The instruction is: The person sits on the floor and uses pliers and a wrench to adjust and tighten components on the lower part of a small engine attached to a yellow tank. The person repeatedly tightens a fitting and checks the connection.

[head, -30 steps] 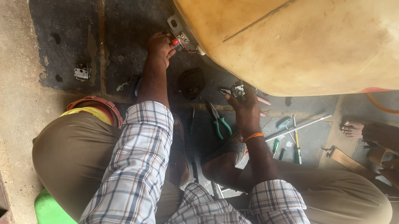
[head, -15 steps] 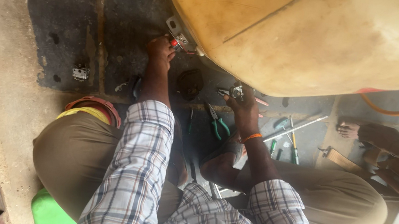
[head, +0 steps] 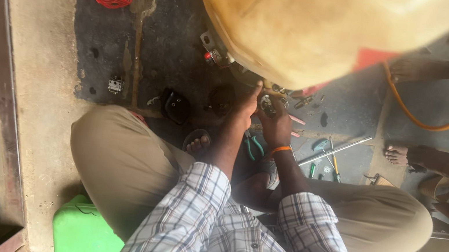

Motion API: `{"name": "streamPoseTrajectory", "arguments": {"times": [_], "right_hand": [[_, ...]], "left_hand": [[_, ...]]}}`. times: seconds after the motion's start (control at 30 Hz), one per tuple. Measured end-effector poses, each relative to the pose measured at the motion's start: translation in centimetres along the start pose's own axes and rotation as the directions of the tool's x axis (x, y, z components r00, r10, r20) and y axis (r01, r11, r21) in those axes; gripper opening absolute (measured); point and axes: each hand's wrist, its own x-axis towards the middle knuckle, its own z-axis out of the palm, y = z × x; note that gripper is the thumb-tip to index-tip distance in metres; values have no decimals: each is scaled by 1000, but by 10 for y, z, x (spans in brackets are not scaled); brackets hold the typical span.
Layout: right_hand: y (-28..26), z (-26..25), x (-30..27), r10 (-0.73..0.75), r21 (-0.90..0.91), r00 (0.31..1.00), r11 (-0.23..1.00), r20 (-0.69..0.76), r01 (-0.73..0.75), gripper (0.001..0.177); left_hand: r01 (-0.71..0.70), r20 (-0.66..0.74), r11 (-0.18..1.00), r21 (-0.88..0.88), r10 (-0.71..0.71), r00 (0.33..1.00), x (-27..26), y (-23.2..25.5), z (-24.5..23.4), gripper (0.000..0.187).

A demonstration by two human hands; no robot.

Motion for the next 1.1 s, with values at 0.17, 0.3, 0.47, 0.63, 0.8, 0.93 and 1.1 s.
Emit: {"name": "streamPoseTrajectory", "arguments": {"times": [0.17,0.3,0.47,0.63,0.8,0.93,1.1], "right_hand": [[5,-5,-5,-41,-27,999,999,16,42,61],[10,-8,-4,-36,0,998,999,56,36,62],[20,-3,-9,-37,9,995,999,88,37,63],[18,7,-5,-74,11,993,997,97,73,56],[9,4,0,-82,18,996,997,33,81,53],[11,4,0,12,96,1000,995,-21,-10,52],[28,18,15,148,309,989,940,19,-146,48]], "left_hand": [[-239,189,971,-25,240,952,-12,9,-11,43],[-77,94,997,19,75,993,1,11,-13,25],[26,27,998,61,-28,999,-4,11,-12,24],[116,-34,969,219,-112,993,-55,49,-19,27],[-8,18,968,250,3,1000,-109,71,-19,39],[-68,239,988,139,34,971,-119,71,-21,46],[-176,236,973,152,137,962,-100,73,-12,37]]}}
